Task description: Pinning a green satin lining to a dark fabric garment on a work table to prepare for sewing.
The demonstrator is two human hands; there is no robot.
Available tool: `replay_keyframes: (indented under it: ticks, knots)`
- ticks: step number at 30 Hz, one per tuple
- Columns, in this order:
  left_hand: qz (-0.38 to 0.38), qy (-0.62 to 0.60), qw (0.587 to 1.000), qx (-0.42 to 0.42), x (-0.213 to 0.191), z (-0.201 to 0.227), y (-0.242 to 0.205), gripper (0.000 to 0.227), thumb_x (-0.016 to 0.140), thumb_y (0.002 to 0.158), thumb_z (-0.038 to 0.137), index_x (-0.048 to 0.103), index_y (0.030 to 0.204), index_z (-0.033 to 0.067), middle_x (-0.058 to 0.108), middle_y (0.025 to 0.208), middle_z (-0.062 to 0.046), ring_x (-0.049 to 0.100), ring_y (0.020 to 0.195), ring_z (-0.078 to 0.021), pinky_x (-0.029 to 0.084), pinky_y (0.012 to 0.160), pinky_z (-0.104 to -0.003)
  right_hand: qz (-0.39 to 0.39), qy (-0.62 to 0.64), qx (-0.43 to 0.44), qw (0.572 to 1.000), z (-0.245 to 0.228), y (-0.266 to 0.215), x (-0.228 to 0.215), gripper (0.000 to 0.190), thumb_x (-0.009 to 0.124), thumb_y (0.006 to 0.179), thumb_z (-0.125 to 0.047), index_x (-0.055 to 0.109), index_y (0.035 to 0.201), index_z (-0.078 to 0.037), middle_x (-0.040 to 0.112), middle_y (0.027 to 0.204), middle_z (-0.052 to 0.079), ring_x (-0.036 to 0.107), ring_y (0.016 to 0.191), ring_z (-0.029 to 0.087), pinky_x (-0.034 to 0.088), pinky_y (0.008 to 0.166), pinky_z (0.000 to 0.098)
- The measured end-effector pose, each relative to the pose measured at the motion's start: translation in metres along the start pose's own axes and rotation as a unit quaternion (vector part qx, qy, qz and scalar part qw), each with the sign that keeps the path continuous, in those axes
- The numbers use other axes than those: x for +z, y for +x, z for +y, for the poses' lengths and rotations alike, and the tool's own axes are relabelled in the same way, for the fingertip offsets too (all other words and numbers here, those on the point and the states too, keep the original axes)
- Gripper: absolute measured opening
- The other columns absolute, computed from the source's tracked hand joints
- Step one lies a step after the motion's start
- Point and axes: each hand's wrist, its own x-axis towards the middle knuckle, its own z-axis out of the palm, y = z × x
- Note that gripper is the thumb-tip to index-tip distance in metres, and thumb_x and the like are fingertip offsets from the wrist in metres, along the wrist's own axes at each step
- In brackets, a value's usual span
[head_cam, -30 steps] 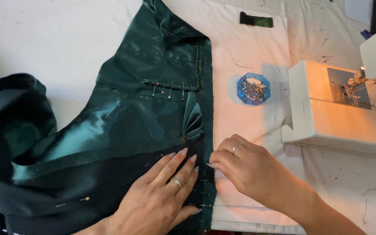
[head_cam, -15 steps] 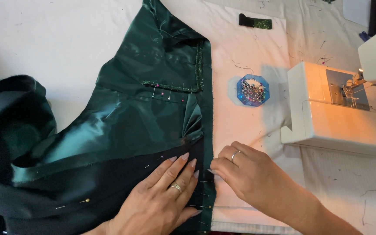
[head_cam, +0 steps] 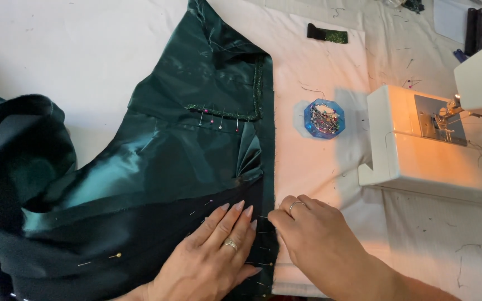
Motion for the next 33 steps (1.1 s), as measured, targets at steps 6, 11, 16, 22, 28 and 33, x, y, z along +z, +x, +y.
replay_keyframes:
  ticks: [6,11,16,22,28,33]
  knots:
    - [0.028,0.031,0.999,0.011,-0.002,0.002,0.0,0.058,0.052,0.106,0.046,0.062,0.122,-0.0092,0.061,0.131,-0.028,0.055,0.128,-0.0426,0.044,0.11,-0.05,-0.025,-0.119,0.03,0.992,-0.014,0.011,-0.001,0.016,0.068,0.066,-0.011,0.06,0.078,-0.019,0.059,0.088,0.003,0.058,0.082,0.026,0.052,0.055,0.0413]
    - [0.038,0.014,0.999,0.017,0.0,0.005,-0.004,0.051,0.052,0.108,0.039,0.063,0.12,-0.009,0.063,0.125,-0.029,0.057,0.124,-0.0468,0.047,0.106,-0.053,-0.03,-0.07,0.021,0.997,-0.009,0.005,-0.007,0.027,0.069,0.066,-0.001,0.062,0.09,-0.015,0.059,0.09,0.006,0.058,0.08,0.026,0.052,0.051,0.0396]
    - [0.055,0.005,0.998,0.015,0.0,0.005,-0.003,0.05,0.056,0.107,0.039,0.065,0.117,-0.0096,0.065,0.121,-0.03,0.06,0.121,-0.0471,0.049,0.104,-0.053,-0.028,-0.076,0.018,0.997,-0.01,0.002,-0.004,0.027,0.061,0.075,0.003,0.062,0.096,-0.013,0.061,0.089,0.008,0.058,0.079,0.028,0.052,0.06,0.0396]
    - [0.022,-0.023,0.999,0.006,0.003,0.005,-0.005,0.053,0.057,0.104,0.04,0.063,0.121,-0.0106,0.064,0.124,-0.03,0.056,0.125,-0.0471,0.044,0.108,-0.053,-0.038,-0.145,0.027,0.988,-0.011,0.016,-0.004,0.026,0.063,0.07,0.002,0.054,0.088,-0.014,0.058,0.081,0.006,0.059,0.073,0.029,0.052,0.067,0.0424]
    - [0.018,-0.006,1.0,0.004,-0.001,0.005,-0.004,0.053,0.047,0.107,0.04,0.062,0.12,-0.0085,0.064,0.123,-0.029,0.058,0.124,-0.044,0.046,0.107,-0.053,-0.28,-0.002,0.064,0.958,0.009,0.055,-0.036,0.024,0.064,0.077,0.0,0.053,0.095,-0.011,0.063,0.091,0.012,0.063,0.085,0.038,0.05,0.07,0.0518]
    - [0.025,-0.009,1.0,0.006,0.002,0.006,-0.004,0.052,0.048,0.108,0.04,0.062,0.119,-0.0091,0.064,0.121,-0.029,0.058,0.123,-0.0451,0.047,0.106,-0.053,-0.438,0.094,0.127,0.885,0.005,0.085,-0.078,0.013,0.047,0.092,-0.016,0.058,0.087,-0.017,0.061,0.1,0.005,0.057,0.091,0.025,0.042,0.072,0.0402]
